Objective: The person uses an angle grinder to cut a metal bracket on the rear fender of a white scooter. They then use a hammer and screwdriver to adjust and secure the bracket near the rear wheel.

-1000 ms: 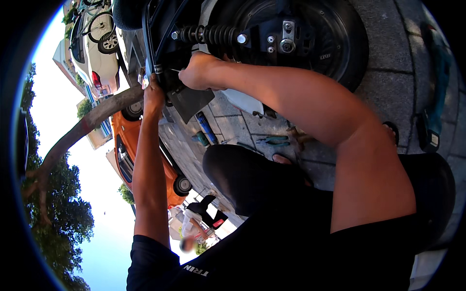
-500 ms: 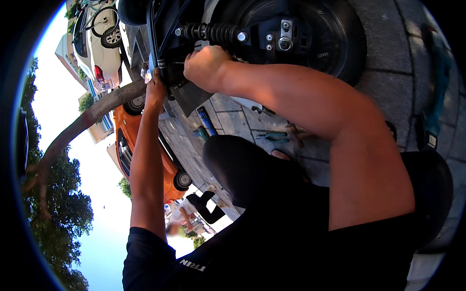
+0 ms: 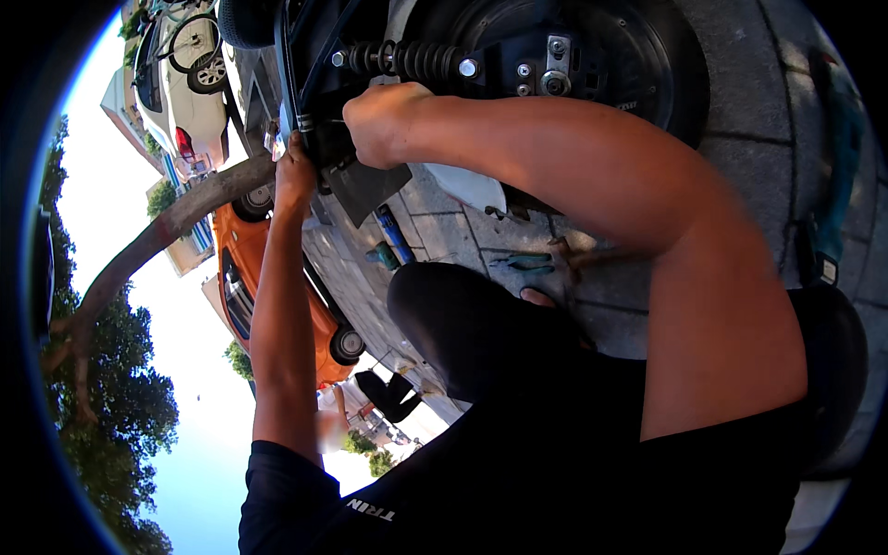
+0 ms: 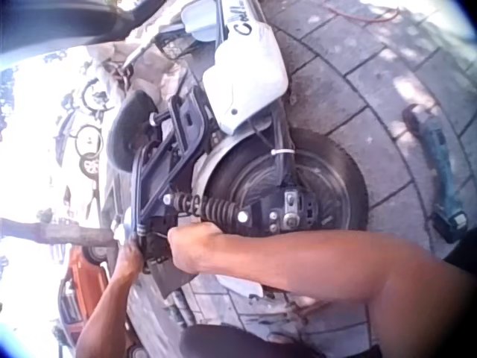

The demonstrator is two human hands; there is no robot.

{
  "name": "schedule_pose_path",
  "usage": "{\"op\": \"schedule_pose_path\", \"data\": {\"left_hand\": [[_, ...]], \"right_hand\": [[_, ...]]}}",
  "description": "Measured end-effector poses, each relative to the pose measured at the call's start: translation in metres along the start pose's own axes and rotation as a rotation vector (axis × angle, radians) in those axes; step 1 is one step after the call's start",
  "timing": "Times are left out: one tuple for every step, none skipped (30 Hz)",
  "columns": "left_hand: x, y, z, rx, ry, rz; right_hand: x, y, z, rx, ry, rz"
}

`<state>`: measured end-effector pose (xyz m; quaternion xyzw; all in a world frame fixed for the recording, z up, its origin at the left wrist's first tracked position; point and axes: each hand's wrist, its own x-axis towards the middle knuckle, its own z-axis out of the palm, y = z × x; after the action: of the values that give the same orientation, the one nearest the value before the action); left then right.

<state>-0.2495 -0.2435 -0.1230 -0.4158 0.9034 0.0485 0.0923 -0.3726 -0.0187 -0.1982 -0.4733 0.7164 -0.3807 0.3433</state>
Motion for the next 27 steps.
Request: {"op": "schedule_pose_path", "data": {"left_hand": [[0.000,-0.002,0.000,-0.001,-0.003,0.000],[0.000,-0.003,0.000,-0.005,-0.006,0.001],[-0.001,0.002,0.000,-0.005,-0.008,0.009],[-0.003,0.005,0.000,-0.005,-0.010,0.017],[-0.006,0.006,0.002,-0.022,-0.015,-0.003],[-0.006,0.011,0.000,-0.041,-0.009,-0.016],[-0.006,0.015,-0.002,-0.060,-0.003,-0.030],[-0.004,0.013,-0.003,-0.028,0.016,0.000],[-0.006,0.013,-0.002,0.004,0.034,0.025],[-0.007,0.012,-0.001,0.036,0.051,0.049],[-0.008,0.011,-0.002,0.027,0.041,0.006],[-0.012,0.020,-0.004,0.017,0.029,-0.037],[-0.008,0.012,-0.002,0.055,0.040,-0.026],[-0.004,0.005,-0.001,0.093,0.051,-0.015],[-0.002,0.003,0.000,0.089,0.059,0.006],[-0.001,-0.001,0.001,0.085,0.068,0.027],[0.002,-0.004,0.002,0.081,0.077,0.046],[0.004,-0.007,0.003,0.087,0.076,0.048],[0.007,-0.011,0.003,0.093,0.075,0.048],[0.009,-0.015,0.003,0.099,0.075,0.048],[0.010,-0.015,0.002,0.113,0.044,0.025],[0.010,-0.015,0.001,0.128,0.013,0.001],[0.011,-0.016,-0.001,0.142,-0.017,-0.023],[0.009,-0.009,-0.001,0.107,-0.025,-0.028],[0.005,0.000,-0.001,0.072,-0.038,-0.034],[0.003,0.004,0.001,0.037,-0.050,-0.040],[0.004,-0.001,-0.001,0.050,-0.045,-0.022]], "right_hand": [[-0.006,-0.002,0.000,-0.123,-0.004,-0.071],[-0.010,-0.003,0.001,-0.245,-0.007,-0.142],[-0.011,0.000,0.003,-0.293,0.041,-0.156],[-0.011,0.003,0.004,-0.341,0.089,-0.171],[-0.012,0.005,0.006,-0.390,0.136,-0.185],[-0.011,0.006,0.007,-0.410,0.159,-0.190],[-0.011,0.006,0.010,-0.432,0.182,-0.195],[-0.011,0.007,0.011,-0.453,0.204,-0.200],[-0.015,0.008,0.005,-0.392,0.191,-0.195],[-0.015,0.006,-0.002,-0.312,0.134,-0.186],[-0.012,0.002,-0.009,-0.232,0.077,-0.176],[-0.009,0.000,-0.015,-0.153,0.023,-0.163],[-0.011,-0.002,-0.017,-0.063,0.034,-0.104],[-0.014,-0.005,-0.018,0.027,0.045,-0.046],[-0.015,-0.005,-0.017,0.116,0.055,0.013],[-0.014,-0.004,-0.017,0.165,0.054,0.050],[-0.013,-0.002,-0.016,0.214,0.053,0.085],[-0.009,0.000,-0.012,0.266,0.048,0.123],[-0.006,0.002,-0.008,0.302,0.062,0.133],[-0.002,0.002,-0.004,0.338,0.076,0.143],[0.001,0.003,-0.003,0.370,0.091,0.154],[0.003,0.006,-0.003,0.544,-0.004,0.184],[0.004,0.011,-0.004,0.717,-0.100,0.214],[0.002,0.016,-0.007,0.889,-0.195,0.244],[-0.017,0.008,-0.018,1.003,-0.169,0.298],[-0.014,0.009,-0.015,1.011,-0.198,0.301],[-0.010,0.008,-0.012,1.021,-0.230,0.296]]}}
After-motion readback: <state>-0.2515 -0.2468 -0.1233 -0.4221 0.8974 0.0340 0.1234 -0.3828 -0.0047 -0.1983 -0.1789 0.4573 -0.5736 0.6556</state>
